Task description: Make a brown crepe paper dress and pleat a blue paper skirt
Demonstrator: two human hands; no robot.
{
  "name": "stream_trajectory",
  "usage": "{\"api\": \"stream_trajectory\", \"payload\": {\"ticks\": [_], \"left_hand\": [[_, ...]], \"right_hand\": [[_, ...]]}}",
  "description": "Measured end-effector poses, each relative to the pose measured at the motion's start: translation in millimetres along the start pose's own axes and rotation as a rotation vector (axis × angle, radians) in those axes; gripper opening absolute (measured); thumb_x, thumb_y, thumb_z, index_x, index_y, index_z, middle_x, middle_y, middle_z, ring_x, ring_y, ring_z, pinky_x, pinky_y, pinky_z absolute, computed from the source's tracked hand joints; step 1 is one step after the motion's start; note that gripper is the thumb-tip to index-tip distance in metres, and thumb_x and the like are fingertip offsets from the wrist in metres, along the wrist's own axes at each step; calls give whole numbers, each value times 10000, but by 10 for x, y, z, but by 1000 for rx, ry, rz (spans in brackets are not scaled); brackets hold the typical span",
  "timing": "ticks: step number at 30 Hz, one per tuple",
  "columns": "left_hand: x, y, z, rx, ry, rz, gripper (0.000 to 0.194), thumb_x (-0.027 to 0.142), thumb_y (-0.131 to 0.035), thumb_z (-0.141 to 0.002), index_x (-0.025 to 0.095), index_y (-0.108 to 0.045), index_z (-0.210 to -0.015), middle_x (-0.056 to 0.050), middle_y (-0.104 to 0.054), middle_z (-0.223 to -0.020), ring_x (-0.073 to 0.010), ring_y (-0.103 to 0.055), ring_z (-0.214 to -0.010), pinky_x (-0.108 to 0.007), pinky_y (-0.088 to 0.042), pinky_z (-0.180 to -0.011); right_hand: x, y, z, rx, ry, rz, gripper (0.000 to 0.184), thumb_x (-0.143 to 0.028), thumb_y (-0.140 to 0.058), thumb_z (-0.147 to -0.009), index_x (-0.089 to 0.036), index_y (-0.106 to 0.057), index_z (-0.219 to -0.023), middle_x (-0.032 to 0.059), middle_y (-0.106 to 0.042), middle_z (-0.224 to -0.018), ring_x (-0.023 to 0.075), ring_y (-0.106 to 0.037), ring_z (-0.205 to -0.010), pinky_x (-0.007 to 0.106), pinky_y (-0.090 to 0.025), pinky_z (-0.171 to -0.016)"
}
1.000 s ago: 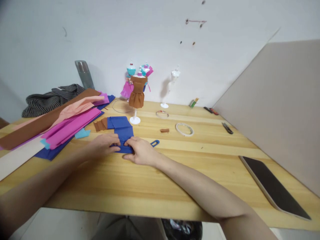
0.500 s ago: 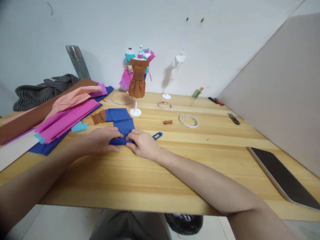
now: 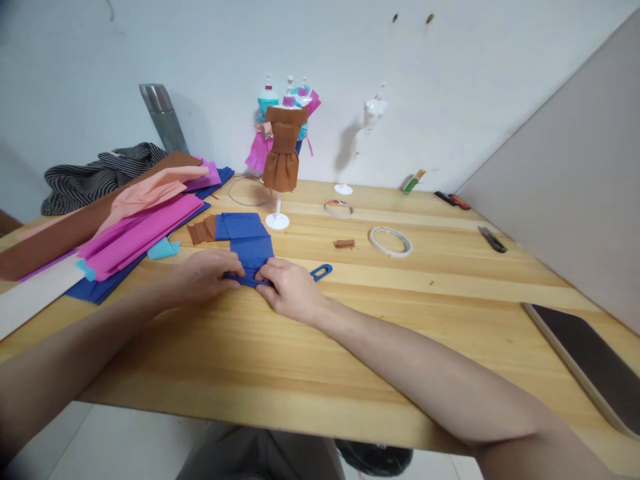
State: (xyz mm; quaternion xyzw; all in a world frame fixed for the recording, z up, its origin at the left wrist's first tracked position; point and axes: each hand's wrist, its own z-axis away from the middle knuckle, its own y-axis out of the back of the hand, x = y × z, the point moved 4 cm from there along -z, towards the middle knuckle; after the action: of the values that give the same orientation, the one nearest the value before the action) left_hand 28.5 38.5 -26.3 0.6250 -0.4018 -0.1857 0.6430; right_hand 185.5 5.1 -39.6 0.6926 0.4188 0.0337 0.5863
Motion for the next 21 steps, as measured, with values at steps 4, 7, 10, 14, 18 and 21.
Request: {"api": "stream_trajectory", "payload": {"ticks": [4,7,10,14,18,21], "left_hand": [[11,-12,-1,4,21,8,116,255,-559,-760,200,-629,-834,1,-628,-792,-143,-559,-743,-243,-388,-651],[28,-17,-1,13,34,-4,97,254,-555,-761,196,-625,-795,4,-620,-758,-143,-555,-731,-243,-369,-631],[42,-29,1,8,30,-15,87,246,-546,-760,195,-617,-767,10,-604,-731,-137,-545,-707,-243,-360,-623],[79,-27,9,-8,11,-45,84,250,-545,-757,195,-609,-755,5,-595,-735,-144,-542,-711,-249,-353,-612],[145,-5,19,-36,17,-103,114,231,-515,-775,184,-597,-712,-10,-584,-731,-156,-542,-723,-260,-345,-607],[177,8,21,-50,31,-114,125,214,-505,-782,181,-598,-704,-13,-582,-729,-159,-543,-728,-263,-346,-608]], "right_hand": [[-9,2,5,8,0,-20,123,-129,-525,-799,-153,-625,-867,60,-609,-839,164,-572,-768,272,-442,-696],[-17,2,7,0,-2,-5,116,-142,-535,-799,-154,-625,-872,63,-612,-845,171,-577,-786,279,-446,-707],[-21,-3,15,-1,8,18,112,-167,-540,-810,-152,-625,-879,69,-614,-850,179,-580,-800,281,-447,-713],[-24,-16,32,5,42,71,134,-182,-503,-839,-159,-626,-884,72,-610,-852,174,-578,-791,275,-445,-699],[-49,-32,45,-13,84,172,167,-223,-489,-851,-160,-634,-905,72,-603,-847,177,-568,-793,271,-432,-685],[-70,-36,55,-15,93,229,198,-232,-460,-868,-163,-646,-878,66,-597,-826,166,-564,-756,260,-415,-638]]}}
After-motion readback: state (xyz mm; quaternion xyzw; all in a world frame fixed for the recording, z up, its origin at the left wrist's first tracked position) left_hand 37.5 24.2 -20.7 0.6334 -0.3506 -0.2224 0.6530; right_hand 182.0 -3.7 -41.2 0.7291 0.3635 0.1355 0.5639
